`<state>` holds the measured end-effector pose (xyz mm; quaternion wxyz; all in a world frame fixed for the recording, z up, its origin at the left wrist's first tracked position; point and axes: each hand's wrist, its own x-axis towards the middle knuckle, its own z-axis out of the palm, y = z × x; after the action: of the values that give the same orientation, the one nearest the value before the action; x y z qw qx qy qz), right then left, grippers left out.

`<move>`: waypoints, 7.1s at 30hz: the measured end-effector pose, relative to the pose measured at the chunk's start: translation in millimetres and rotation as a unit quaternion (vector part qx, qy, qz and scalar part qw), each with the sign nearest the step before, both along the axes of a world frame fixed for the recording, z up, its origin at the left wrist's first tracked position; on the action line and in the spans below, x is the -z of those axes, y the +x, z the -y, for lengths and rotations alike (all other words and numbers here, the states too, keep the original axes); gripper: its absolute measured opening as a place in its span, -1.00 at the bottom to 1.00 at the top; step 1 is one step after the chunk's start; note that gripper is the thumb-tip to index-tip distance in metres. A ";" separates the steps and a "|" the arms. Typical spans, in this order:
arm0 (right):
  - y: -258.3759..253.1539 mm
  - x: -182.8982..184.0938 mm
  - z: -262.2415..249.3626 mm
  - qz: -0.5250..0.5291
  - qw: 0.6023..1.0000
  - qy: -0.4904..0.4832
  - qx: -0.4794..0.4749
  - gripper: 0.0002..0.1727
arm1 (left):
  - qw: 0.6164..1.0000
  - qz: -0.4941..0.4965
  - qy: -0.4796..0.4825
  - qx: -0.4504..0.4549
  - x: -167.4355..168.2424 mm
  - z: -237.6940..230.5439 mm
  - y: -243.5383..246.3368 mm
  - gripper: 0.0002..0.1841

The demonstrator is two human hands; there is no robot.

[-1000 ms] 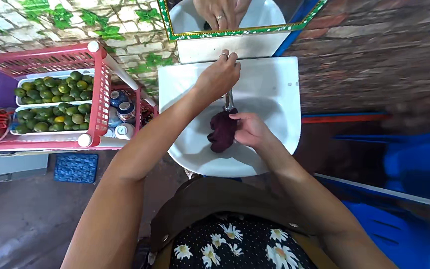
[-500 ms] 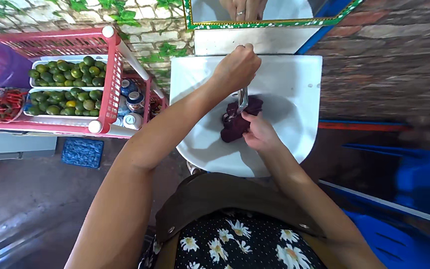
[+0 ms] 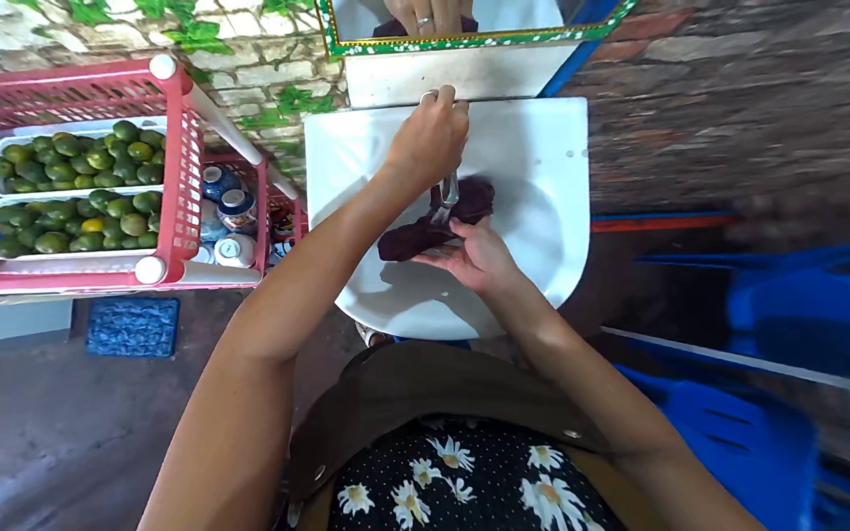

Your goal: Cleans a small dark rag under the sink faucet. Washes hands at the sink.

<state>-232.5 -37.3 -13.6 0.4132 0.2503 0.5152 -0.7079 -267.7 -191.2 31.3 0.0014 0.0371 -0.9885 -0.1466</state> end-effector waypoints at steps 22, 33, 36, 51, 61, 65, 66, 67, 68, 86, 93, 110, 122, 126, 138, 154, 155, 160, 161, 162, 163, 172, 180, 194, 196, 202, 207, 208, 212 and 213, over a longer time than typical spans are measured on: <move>9.4 -1.5 -50.0 -0.230 0.973 0.011 -0.007 -0.39 | 0.765 0.045 0.577 -0.283 30.3 -23.5 116.3 -0.37; 47.6 -2.5 -25.6 0.034 0.992 -0.033 -0.119 -0.14 | 0.810 -0.090 0.477 -0.329 89.3 -85.3 148.1 -0.32; 53.8 4.5 -6.0 0.048 0.994 -0.054 -0.079 -0.15 | 0.829 -0.124 0.437 -0.327 74.0 -93.6 148.8 -0.48; 40.2 30.9 10.3 -0.253 0.935 0.168 -0.183 0.00 | 0.487 -0.204 0.708 -0.469 67.7 -90.7 97.7 -0.86; -46.7 0.6 -38.6 -0.483 0.803 0.231 -0.263 -0.50 | 0.531 0.019 0.723 -0.441 84.7 -71.0 66.9 -0.60; -75.0 -49.7 -0.4 -0.641 0.616 0.306 -0.340 -0.26 | 0.546 0.106 0.726 -0.404 92.6 -64.9 59.1 -0.57; -79.6 -53.1 12.1 -0.656 0.578 0.320 -0.365 -0.19 | 0.548 0.117 0.729 -0.394 95.3 -63.6 57.9 -0.57; -83.6 -53.9 23.7 -0.662 0.547 0.332 -0.390 -0.16 | 0.548 0.124 0.730 -0.388 97.2 -62.3 56.8 -0.57; -86.2 -54.5 33.3 -0.660 0.526 0.339 -0.417 -0.21 | 0.548 0.129 0.730 -0.388 98.3 -60.9 55.5 -0.56; -83.1 -24.7 -21.2 -0.512 0.697 0.271 -0.422 -0.57 | 0.608 0.121 0.700 -0.355 98.9 -51.3 64.1 -0.70; -7.5 37.5 -20.6 0.055 0.980 0.097 -0.165 -0.14 | 0.667 -0.029 0.611 -0.426 103.6 -72.7 76.0 -0.68; 5.2 55.8 -5.8 -0.219 0.944 0.184 -0.165 -0.30 | 0.513 -0.038 0.686 -0.515 103.0 -109.5 68.0 -0.42; -25.5 39.8 -72.1 -0.609 0.718 0.288 -0.178 -0.46 | 0.399 -0.016 0.835 -0.378 79.6 -143.1 46.4 -0.60; -35.1 38.6 -98.3 -0.781 0.542 0.232 -0.205 -0.46 | 0.409 -0.043 0.860 -0.303 64.2 -135.5 52.3 -0.61; -21.8 39.0 -107.2 -0.760 0.547 0.241 -0.256 -0.27 | 0.438 -0.024 0.839 -0.322 50.4 -132.1 54.3 -0.68; -15.3 48.4 -48.5 -0.566 0.759 0.301 -0.107 -0.45 | 0.424 -0.106 0.785 -0.438 81.8 -158.0 55.7 -0.73; -15.1 48.6 -45.4 -0.583 0.739 0.309 -0.134 -0.43 | 0.410 -0.100 0.785 -0.454 81.7 -154.0 56.7 -0.77; -8.7 51.4 -25.3 -0.586 0.700 0.333 -0.237 -0.46 | 0.348 -0.062 0.776 -0.522 92.0 -132.0 62.8 -0.82; -10.4 48.3 -22.5 -0.550 0.714 0.328 -0.284 -0.50 | 0.345 -0.056 0.766 -0.539 93.3 -127.3 63.2 -0.82; -15.8 44.9 -21.7 -0.502 0.730 0.311 -0.344 -0.55 | 0.347 -0.052 0.757 -0.551 94.1 -122.4 64.8 -0.82; -24.7 42.0 -22.4 -0.458 0.740 0.281 -0.404 -0.57 | 0.363 -0.055 0.749 -0.552 94.7 -117.1 67.5 -0.79; -101.7 -60.6 10.7 -0.727 0.442 0.272 -0.449 -0.45 | 0.685 0.008 0.635 -0.359 98.4 -86.7 77.2 -0.62; -115.9 -73.1 44.6 -0.728 0.254 0.241 -0.590 -0.43 | 0.838 -0.039 0.481 -0.254 78.8 -45.6 88.8 -0.68; -63.3 -63.9 78.9 -0.615 0.476 0.442 -0.447 -0.53 | 0.834 -0.150 0.454 -0.275 61.6 -32.9 133.0 -0.78; -55.4 -70.2 85.3 -0.566 0.517 0.480 -0.427 -0.52 | 0.836 -0.162 0.456 -0.257 61.9 -33.5 136.8 -0.78; -68.0 -49.8 62.5 -0.591 0.602 0.402 -0.357 -0.31 | 0.840 -0.151 0.464 -0.236 57.6 -32.4 147.0 -0.81; -7.2 -21.4 -6.4 -0.439 0.870 0.213 -0.074 -0.51 | 0.814 -0.156 0.508 -0.233 47.6 -27.1 164.4 -0.72; 21.2 -22.5 -18.5 -0.355 0.916 0.183 -0.039 -0.53 | 0.809 -0.155 0.516 -0.233 45.6 -26.9 166.1 -0.70; 93.6 -12.1 -24.9 -0.126 0.991 0.005 -0.050 -0.10 | 0.820 -0.222 0.509 -0.139 49.3 -45.0 160.5 -0.67; 97.3 -9.2 -19.4 -0.130 0.988 -0.046 -0.064 -0.05 | 0.820 -0.238 0.508 -0.116 48.8 -53.6 160.2 -0.68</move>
<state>-135.2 -17.9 -4.4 0.3983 0.1033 0.5462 -0.7296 -107.5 -137.6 -17.5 0.2341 0.1107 -0.7309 -0.6314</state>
